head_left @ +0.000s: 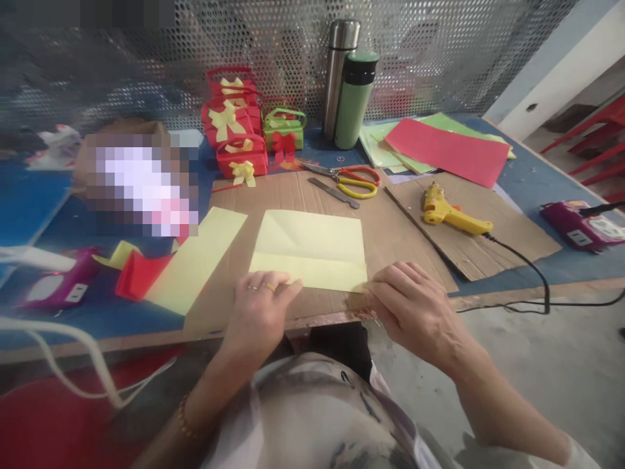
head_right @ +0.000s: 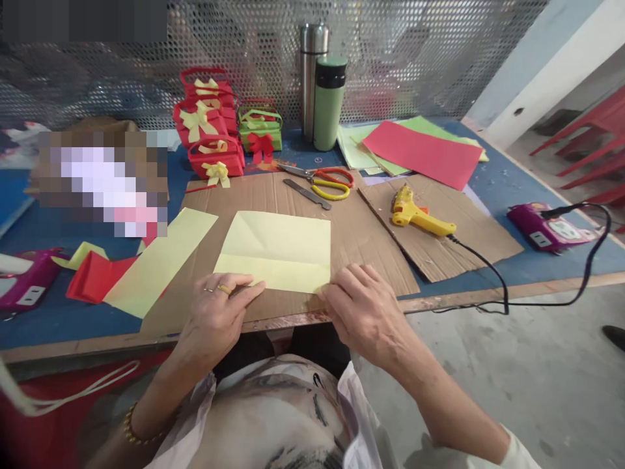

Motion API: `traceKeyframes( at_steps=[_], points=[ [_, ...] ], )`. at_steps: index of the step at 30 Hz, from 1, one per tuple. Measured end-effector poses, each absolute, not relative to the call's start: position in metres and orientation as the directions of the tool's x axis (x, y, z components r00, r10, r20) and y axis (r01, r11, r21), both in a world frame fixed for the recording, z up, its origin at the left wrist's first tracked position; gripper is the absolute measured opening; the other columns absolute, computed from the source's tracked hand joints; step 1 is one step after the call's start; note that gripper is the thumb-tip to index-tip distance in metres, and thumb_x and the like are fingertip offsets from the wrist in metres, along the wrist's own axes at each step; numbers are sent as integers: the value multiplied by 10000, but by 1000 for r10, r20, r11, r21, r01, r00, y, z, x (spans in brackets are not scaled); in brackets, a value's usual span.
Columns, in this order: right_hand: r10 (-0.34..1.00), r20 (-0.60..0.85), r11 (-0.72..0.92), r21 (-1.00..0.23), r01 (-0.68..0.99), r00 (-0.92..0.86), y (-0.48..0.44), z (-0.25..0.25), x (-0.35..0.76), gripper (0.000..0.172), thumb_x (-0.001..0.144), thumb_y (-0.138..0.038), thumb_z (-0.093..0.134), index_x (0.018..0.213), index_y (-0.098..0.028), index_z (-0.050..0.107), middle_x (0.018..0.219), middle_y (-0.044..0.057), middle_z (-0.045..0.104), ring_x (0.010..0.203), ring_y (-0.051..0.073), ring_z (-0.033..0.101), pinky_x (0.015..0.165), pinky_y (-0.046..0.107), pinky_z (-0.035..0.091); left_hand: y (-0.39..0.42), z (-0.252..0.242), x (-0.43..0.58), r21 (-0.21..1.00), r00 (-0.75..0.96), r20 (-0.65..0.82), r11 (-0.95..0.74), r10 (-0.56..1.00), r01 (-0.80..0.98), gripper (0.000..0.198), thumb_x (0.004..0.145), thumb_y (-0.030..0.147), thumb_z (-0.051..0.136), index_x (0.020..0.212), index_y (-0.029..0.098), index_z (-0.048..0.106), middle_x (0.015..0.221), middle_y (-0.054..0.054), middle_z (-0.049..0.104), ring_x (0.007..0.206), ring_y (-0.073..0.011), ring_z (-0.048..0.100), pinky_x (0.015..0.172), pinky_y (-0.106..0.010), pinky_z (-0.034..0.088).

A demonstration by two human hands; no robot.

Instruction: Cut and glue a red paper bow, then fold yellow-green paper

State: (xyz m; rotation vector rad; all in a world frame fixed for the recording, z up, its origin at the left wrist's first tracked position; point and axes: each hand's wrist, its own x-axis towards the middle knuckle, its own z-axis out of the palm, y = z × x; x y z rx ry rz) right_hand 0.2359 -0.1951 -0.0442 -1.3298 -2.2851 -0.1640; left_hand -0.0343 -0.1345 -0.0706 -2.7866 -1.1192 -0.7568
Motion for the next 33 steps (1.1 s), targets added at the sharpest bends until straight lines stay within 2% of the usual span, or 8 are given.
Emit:
traceKeyframes(
  at_steps=[3, 9, 15, 18, 23, 27, 30, 33],
  points=[
    [739, 464, 616, -175, 768, -488, -179, -47, 210, 261, 1083, -245, 458, 1050, -174, 708, 1046, 109, 728, 914, 215, 619, 813, 354, 489, -137, -70, -32, 97, 619, 478, -738, 623, 668, 373, 975, 47, 471, 1134, 241, 747, 1052, -84, 724, 1000, -233, 632, 905, -420, 449],
    [716, 444, 662, -185, 726, -539, -173, -70, 195, 554, 1068, -542, 419, 1348, -111, 626, 1299, 185, 705, 1223, 289, 637, 1036, 452, 516, -141, -66, -32, 55, 624, 497, -740, 603, 671, 280, 995, 81, 529, 1131, 203, 741, 1073, -81, 735, 980, -216, 638, 882, -391, 450],
    [773, 489, 519, -122, 846, -404, -198, -80, 237, 511, 1056, -491, 501, 1410, -132, 588, 1330, 179, 709, 1236, 296, 643, 1078, 465, 474, -146, -62, -33, 48, 646, 455, -741, 613, 669, 315, 991, 69, 511, 1210, 192, 701, 1175, -106, 724, 1079, -223, 660, 975, -406, 497],
    [755, 526, 500, -75, 863, -392, -210, -82, 239, 518, 1054, -486, 512, 1402, -110, 590, 1315, 200, 708, 1232, 329, 626, 1063, 496, 458, -147, -65, -36, 56, 658, 437, -749, 613, 660, 290, 1022, 309, 588, 1249, 150, 675, 1254, -163, 698, 1181, -289, 647, 1087, -494, 489],
    [702, 581, 569, -110, 815, -411, -220, -80, 199, 463, 1081, -481, 463, 1270, -106, 659, 1075, 135, 762, 1028, 252, 661, 965, 414, 473, -135, -68, -37, 53, 631, 370, -694, 682, 718, 685, 970, 700, 468, 1308, 124, 618, 1466, -242, 590, 1439, -397, 499, 1180, -595, 425],
    [676, 538, 705, -273, 655, -503, -216, -68, 164, 453, 1108, -475, 387, 1152, -142, 691, 964, 82, 758, 898, 200, 668, 902, 381, 512, -117, -59, -32, 22, 632, 270, -661, 726, 750, 668, 984, 702, 433, 1182, 101, 648, 1444, -282, 594, 1450, -407, 498, 1203, -587, 395],
    [557, 597, 821, -289, 493, -578, -211, -57, 165, 358, 1111, -367, 430, 1170, -116, 678, 1052, 95, 776, 1002, 192, 685, 974, 363, 525, -107, -50, -31, -16, 651, 206, -662, 731, 749, 657, 972, 691, 490, 1191, 88, 632, 1416, -282, 619, 1446, -390, 507, 1233, -582, 348],
    [591, 634, 765, -244, 596, -499, -203, -54, 189, 301, 1094, -299, 475, 1266, -120, 646, 1135, 123, 772, 1101, 217, 684, 996, 392, 538, -100, -42, -33, -40, 681, 177, -686, 711, 727, 646, 976, 646, 548, 1280, 78, 589, 1400, -266, 636, 1449, -371, 505, 1257, -586, 292]
  ],
)
